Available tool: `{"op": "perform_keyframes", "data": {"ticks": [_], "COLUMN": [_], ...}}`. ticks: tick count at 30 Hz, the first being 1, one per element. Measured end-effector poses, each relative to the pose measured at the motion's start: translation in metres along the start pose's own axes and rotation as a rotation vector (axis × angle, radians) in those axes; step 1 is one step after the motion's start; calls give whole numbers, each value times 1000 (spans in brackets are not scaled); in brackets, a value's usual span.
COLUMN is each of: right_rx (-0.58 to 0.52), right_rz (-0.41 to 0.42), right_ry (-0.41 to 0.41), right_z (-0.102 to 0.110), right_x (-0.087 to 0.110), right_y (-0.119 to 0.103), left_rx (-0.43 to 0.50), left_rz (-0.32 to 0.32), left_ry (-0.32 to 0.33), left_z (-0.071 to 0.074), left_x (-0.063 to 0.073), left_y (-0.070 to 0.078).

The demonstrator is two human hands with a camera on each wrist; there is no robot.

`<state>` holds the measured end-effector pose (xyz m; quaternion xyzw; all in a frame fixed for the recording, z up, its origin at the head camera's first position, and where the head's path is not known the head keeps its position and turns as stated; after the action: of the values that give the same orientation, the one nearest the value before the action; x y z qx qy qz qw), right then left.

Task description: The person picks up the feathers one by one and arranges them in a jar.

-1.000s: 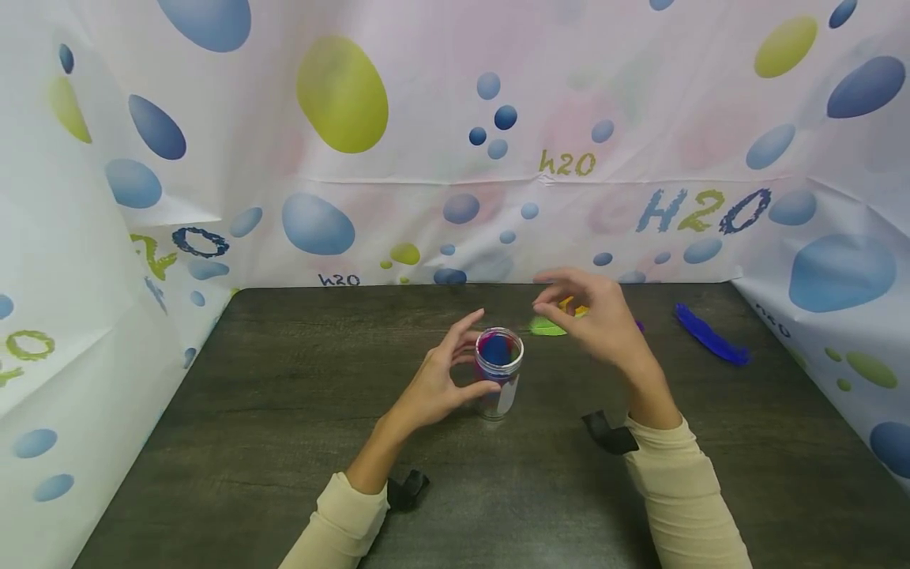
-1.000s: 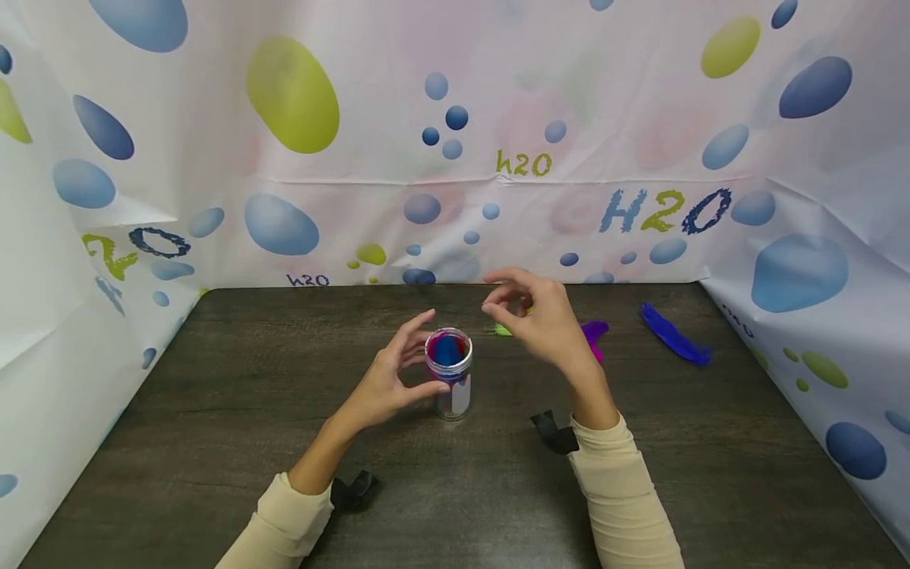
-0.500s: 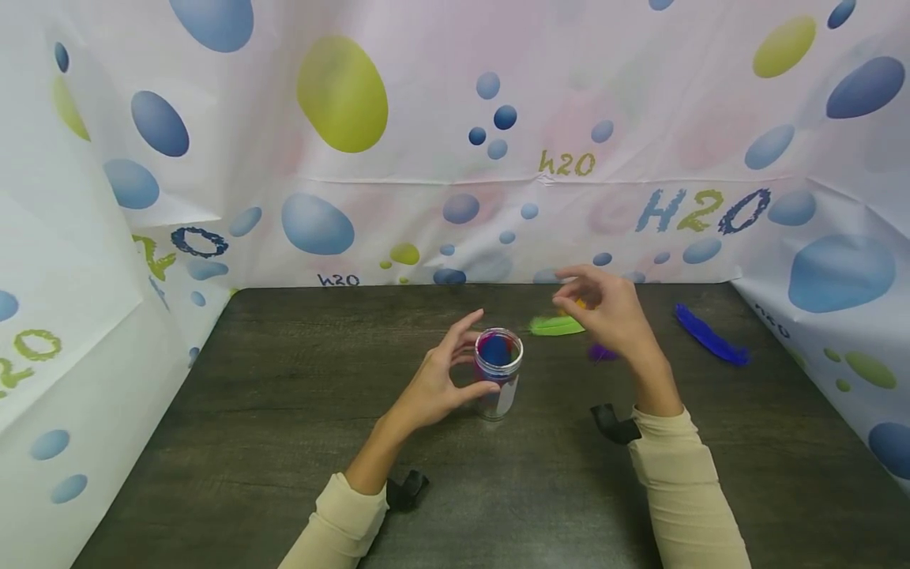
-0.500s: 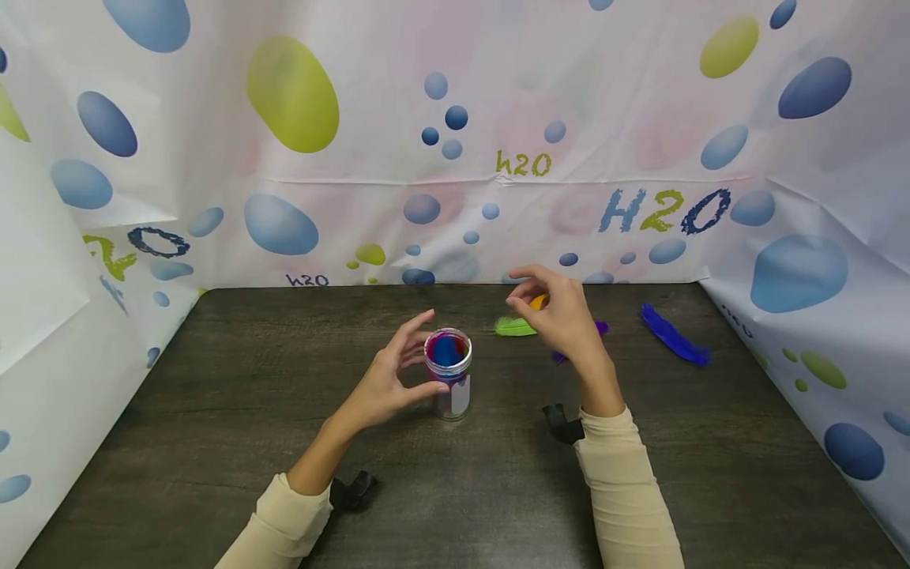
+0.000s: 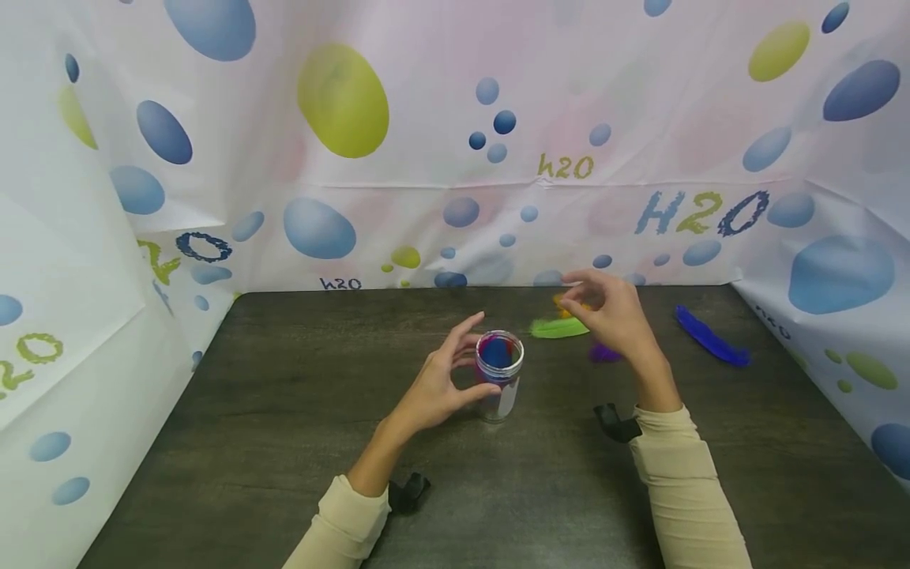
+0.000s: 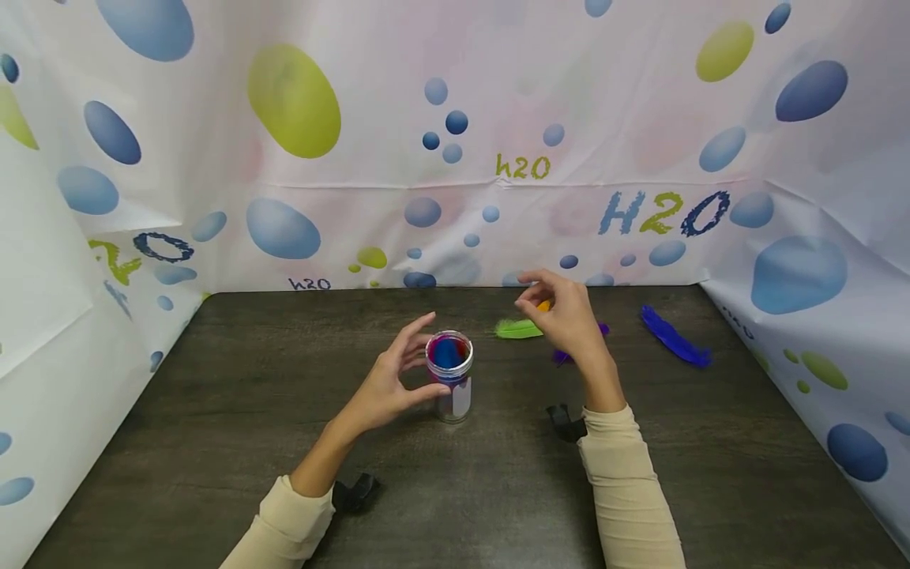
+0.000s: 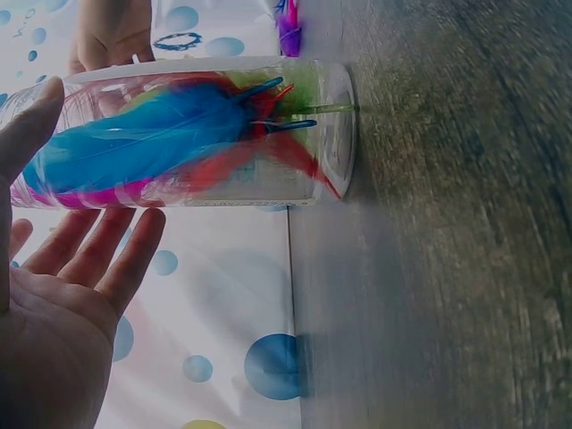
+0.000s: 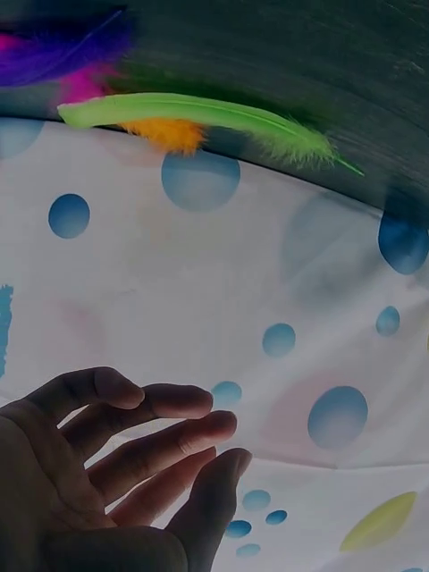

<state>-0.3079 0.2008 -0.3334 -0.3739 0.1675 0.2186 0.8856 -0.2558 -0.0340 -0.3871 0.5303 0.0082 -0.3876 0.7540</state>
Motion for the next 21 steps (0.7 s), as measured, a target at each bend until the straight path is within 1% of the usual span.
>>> {"op": "perform_keyframes", "data": {"ticks": [12,21], "right_rx": [27,46], "right_rz": [-50,-83], "right_ry": [2,7], "right_z": [0,-5], "right_x": [2,6], "right_y": [16,38], "left_rx": [1,13], "left_rz": [5,8], "left_ry": [-1,-9], "left_z": [1,-1], "left_x": [2,3], "left_y": [-1,-5]}}
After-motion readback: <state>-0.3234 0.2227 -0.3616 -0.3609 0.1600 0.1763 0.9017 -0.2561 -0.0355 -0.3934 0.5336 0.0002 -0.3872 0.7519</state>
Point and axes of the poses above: each hand's wrist, its own x-axis away from the middle knuckle, its own z-axis out of the back of the hand, y = z × x, the point moved 8 cm from there along -x, towards the middle knuckle, and after that the axes turned 5 degrees about -y, right-handed, at the moved point
